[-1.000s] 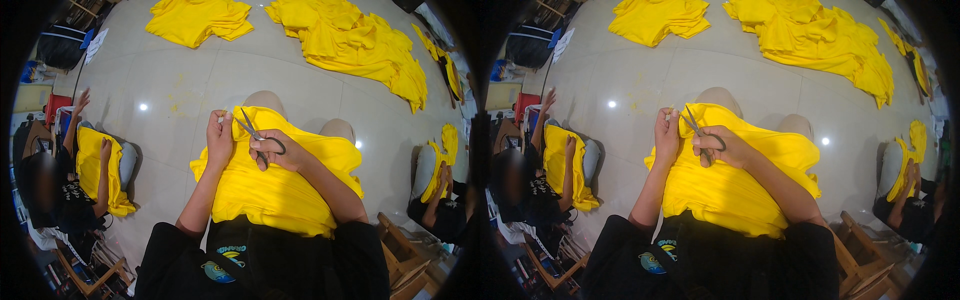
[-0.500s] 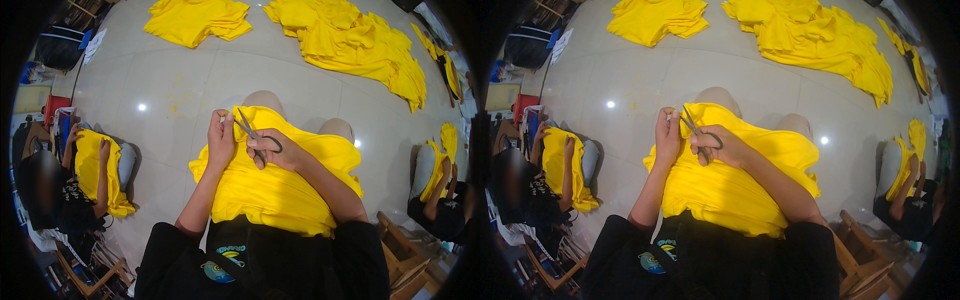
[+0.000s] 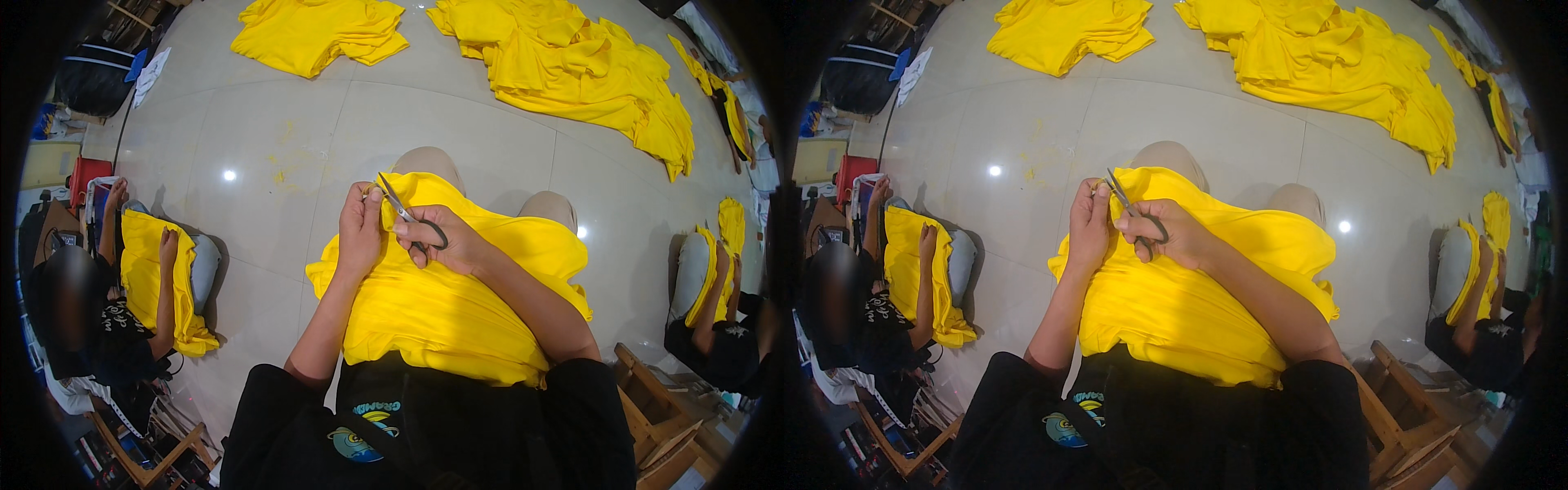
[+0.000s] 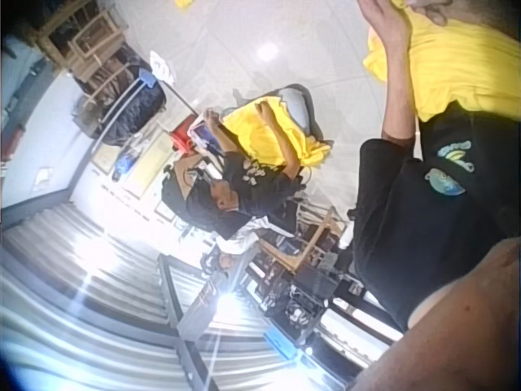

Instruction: The person uses scissors to trim loose threads and edges on a stack of yellow t-shirts. They repeatedly pick up shirts, cut small sections, and place them back into a pile on the floor.

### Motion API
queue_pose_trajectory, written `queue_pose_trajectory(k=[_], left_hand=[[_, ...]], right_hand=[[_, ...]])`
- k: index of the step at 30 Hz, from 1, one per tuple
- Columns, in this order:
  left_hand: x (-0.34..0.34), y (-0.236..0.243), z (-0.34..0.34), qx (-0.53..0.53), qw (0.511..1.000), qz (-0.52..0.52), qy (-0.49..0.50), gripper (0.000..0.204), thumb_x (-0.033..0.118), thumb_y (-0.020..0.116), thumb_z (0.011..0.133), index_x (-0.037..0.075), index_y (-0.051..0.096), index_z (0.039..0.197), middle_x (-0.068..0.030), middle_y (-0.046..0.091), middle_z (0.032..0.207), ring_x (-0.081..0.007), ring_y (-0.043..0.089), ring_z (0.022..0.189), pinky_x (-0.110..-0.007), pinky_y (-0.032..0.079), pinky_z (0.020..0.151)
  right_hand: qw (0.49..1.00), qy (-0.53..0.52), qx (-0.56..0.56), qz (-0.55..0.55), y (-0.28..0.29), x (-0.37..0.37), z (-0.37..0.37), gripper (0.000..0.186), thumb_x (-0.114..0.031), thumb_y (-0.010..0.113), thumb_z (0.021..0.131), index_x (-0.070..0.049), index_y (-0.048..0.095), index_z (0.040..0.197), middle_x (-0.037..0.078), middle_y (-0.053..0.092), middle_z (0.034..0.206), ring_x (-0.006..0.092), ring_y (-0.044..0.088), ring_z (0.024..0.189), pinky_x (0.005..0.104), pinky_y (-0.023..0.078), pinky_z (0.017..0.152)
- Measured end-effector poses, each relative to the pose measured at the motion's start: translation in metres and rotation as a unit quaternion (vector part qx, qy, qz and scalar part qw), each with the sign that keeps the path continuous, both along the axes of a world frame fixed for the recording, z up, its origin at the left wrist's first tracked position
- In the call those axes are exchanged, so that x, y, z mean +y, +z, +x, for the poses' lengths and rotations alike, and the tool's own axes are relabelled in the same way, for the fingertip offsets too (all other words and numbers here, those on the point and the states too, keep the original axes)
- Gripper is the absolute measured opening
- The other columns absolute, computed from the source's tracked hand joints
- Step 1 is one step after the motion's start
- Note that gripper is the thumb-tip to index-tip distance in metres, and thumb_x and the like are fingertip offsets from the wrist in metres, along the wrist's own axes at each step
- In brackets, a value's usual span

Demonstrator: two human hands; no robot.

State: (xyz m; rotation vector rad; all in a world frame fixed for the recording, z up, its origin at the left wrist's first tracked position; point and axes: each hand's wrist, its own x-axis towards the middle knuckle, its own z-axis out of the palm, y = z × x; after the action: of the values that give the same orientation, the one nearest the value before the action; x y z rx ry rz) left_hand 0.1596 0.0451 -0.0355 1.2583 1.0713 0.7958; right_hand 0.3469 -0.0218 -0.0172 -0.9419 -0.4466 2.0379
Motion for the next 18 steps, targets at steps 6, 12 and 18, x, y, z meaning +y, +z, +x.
queue_pose_trajectory(k=[6, 12, 18], left_hand=[[0.0006, -0.0011, 0.001, 0.003, 1.0, 0.007, -0.003, 0.024, 0.027, 0.053, 0.124, 0.005, 0.06, 0.118, 0.0036, 0.057, 0.095, -0.0054, 0.047, 0.088, -0.024, 0.043, 0.078], [-0.0002, 0.0, -0.0005, -0.002, 1.0, -0.013, -0.011, 0.023, 0.026, 0.051, 0.124, 0.005, 0.06, 0.118, 0.0026, 0.058, 0.096, -0.0055, 0.048, 0.089, -0.025, 0.045, 0.08], [-0.001, 0.0025, 0.001, 0.017, 0.999, 0.023, -0.024, 0.023, 0.024, 0.05, 0.124, 0.005, 0.06, 0.118, 0.0017, 0.059, 0.098, -0.0061, 0.05, 0.092, -0.026, 0.046, 0.084]], right_hand=[[1.0, -0.003, -0.011, 0.0, -0.0008, -0.001, -0.0017, 0.027, -0.03, 0.082, 0.105, -0.006, 0.069, 0.103, 0.003, 0.068, 0.087, 0.0114, 0.064, 0.062, 0.025, 0.05, 0.057], [1.0, -0.004, 0.0, -0.005, 0.0005, -0.0009, -0.0008, 0.033, -0.033, 0.085, 0.103, -0.005, 0.068, 0.102, 0.003, 0.067, 0.087, 0.013, 0.065, 0.063, 0.0267, 0.051, 0.06], [1.0, -0.001, -0.01, 0.007, -0.0017, -0.0011, -0.0026, 0.034, -0.035, 0.084, 0.105, -0.006, 0.068, 0.101, 0.003, 0.067, 0.086, 0.0126, 0.065, 0.063, 0.0265, 0.051, 0.06]])
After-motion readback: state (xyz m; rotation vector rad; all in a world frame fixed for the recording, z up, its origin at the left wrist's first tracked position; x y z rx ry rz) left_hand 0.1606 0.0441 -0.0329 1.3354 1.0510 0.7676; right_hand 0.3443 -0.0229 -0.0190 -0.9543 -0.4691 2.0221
